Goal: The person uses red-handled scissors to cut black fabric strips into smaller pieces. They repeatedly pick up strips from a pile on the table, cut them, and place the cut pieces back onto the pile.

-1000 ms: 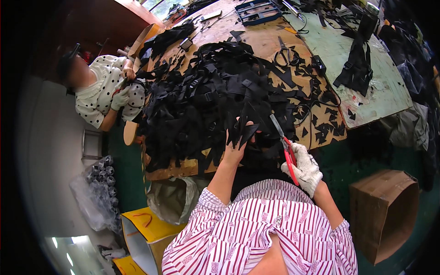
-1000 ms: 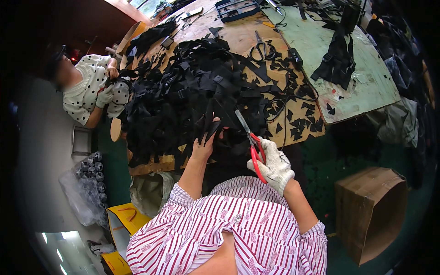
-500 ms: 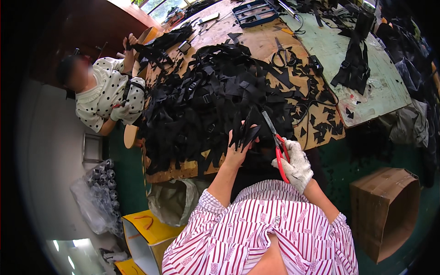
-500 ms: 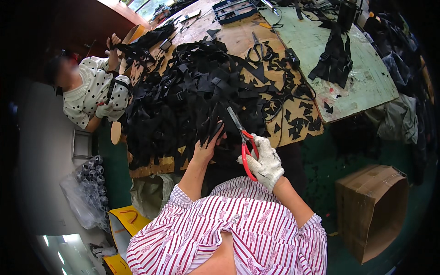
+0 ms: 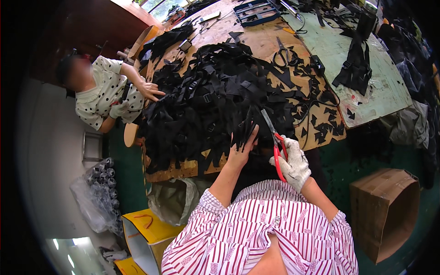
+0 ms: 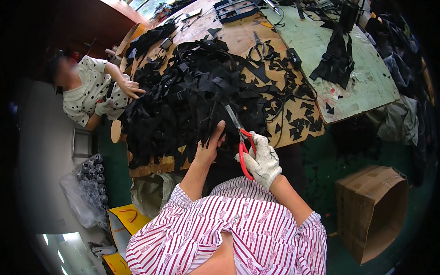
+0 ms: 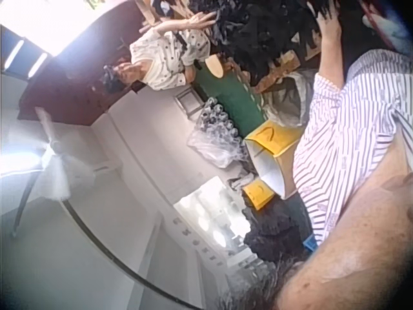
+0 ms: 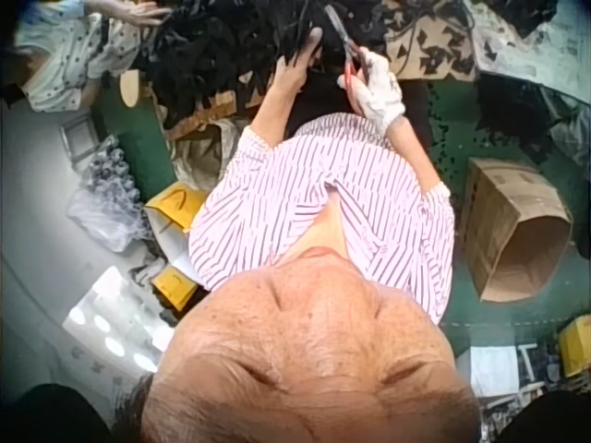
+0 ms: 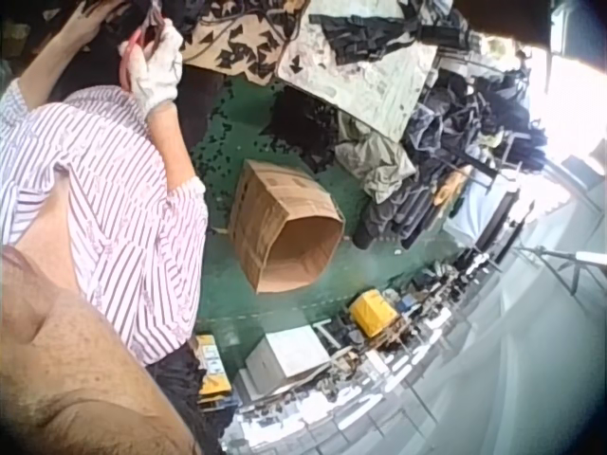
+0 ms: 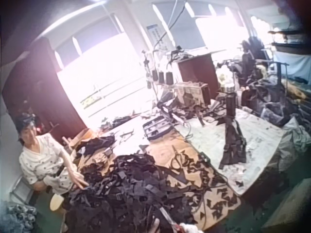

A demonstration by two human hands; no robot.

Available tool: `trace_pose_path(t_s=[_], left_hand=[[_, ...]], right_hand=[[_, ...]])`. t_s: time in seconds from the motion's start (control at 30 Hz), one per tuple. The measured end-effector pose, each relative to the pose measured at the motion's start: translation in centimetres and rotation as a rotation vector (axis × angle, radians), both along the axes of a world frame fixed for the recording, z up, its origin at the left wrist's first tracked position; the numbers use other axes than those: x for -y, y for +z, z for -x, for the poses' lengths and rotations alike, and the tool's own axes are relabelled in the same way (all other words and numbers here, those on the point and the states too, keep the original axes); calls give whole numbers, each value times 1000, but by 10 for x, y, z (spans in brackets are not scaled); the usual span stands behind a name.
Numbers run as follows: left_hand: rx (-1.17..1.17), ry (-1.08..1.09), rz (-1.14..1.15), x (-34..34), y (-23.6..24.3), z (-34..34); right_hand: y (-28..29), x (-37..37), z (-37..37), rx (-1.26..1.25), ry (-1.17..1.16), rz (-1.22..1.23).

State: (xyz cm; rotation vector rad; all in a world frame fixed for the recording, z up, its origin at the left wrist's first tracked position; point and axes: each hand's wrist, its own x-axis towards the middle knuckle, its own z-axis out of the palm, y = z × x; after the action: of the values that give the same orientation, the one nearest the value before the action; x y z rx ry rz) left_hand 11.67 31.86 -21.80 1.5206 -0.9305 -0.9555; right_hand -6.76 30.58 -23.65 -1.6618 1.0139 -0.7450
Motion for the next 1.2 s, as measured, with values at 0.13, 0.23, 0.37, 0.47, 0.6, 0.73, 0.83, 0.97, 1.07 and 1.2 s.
trace_pose_path(t_s=[0.13,0.23,0.37,0.47,0.6,0.73,0.83,0.97,1.07,1.2], left_hand=[[7,-19,0,1,-9,-7],[-33,-62,-26,-4,-17,-16],[27,-67,-95,-14,-19,-17],[91,-30,140,-17,-29,-7],[70,12,141,-14,-30,-9],[82,-5,89,-14,-36,-16],[77,-133,131,-18,-49,-28],[191,-112,272,-20,-44,-14],[247,-65,212,-19,-36,-10],[-45,-47,185,-22,-33,-14]], right_hand=[[-4,-4,-5,103,2,-94],[1,-3,-5,137,9,-127],[2,5,-2,40,57,-42],[2,6,-2,15,59,-87],[-9,0,-9,161,9,-216],[-9,1,-7,154,51,-251],[-11,6,-6,103,56,-203],[1,6,-9,153,12,-280],[4,6,-9,167,38,-459],[2,15,-7,417,-138,-652]])
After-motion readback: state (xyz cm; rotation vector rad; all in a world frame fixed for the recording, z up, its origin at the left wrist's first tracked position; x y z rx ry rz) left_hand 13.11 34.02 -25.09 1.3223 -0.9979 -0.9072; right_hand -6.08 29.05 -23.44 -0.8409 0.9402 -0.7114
